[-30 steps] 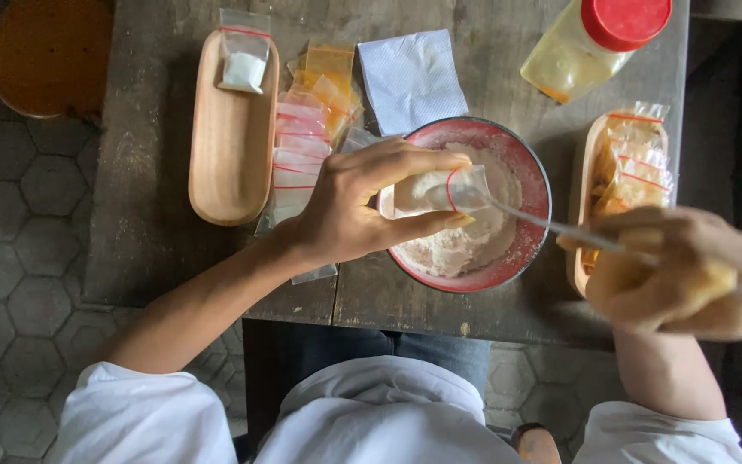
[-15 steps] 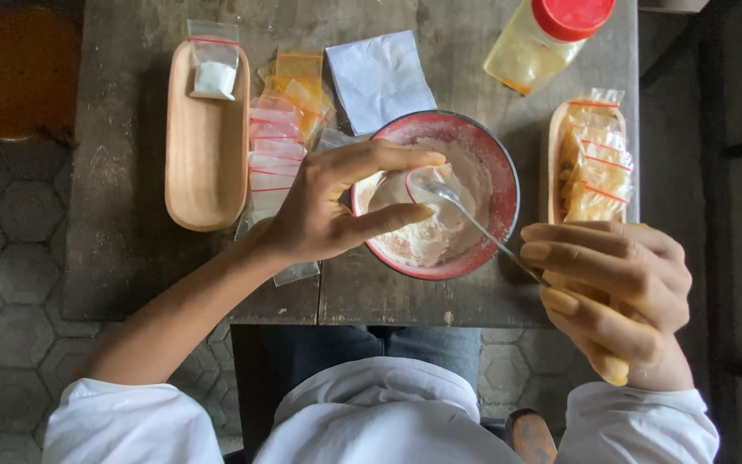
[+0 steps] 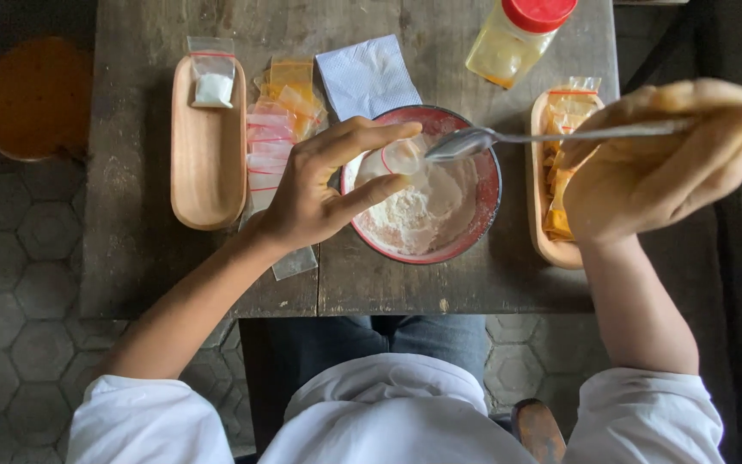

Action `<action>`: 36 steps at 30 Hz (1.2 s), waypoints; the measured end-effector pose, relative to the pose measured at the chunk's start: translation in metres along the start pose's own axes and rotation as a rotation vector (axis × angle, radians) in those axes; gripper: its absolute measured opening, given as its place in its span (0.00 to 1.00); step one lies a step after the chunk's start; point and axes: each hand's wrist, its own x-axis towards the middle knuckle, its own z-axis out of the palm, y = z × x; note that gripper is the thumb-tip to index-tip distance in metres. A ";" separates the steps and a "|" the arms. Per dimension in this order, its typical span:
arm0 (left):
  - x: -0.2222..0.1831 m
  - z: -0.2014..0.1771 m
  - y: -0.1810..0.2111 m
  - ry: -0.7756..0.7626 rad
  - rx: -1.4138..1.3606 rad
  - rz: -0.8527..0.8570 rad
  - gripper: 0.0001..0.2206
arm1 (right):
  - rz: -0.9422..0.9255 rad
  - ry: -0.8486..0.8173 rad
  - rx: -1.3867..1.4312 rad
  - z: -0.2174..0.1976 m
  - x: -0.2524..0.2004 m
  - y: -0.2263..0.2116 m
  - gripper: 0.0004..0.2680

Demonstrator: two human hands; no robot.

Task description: Packaging white powder into small plastic bags using a spoon and sealing them.

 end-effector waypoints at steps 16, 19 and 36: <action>0.000 -0.008 0.009 -0.069 -0.131 -0.113 0.23 | 0.223 -0.612 -0.337 -0.005 0.005 -0.008 0.22; -0.001 -0.006 0.007 -0.052 -0.203 -0.163 0.26 | 0.140 -0.680 -0.366 -0.005 0.006 -0.013 0.23; 0.004 -0.022 0.015 -0.191 -0.511 -0.325 0.30 | -0.009 -0.701 -0.511 -0.020 -0.007 -0.006 0.25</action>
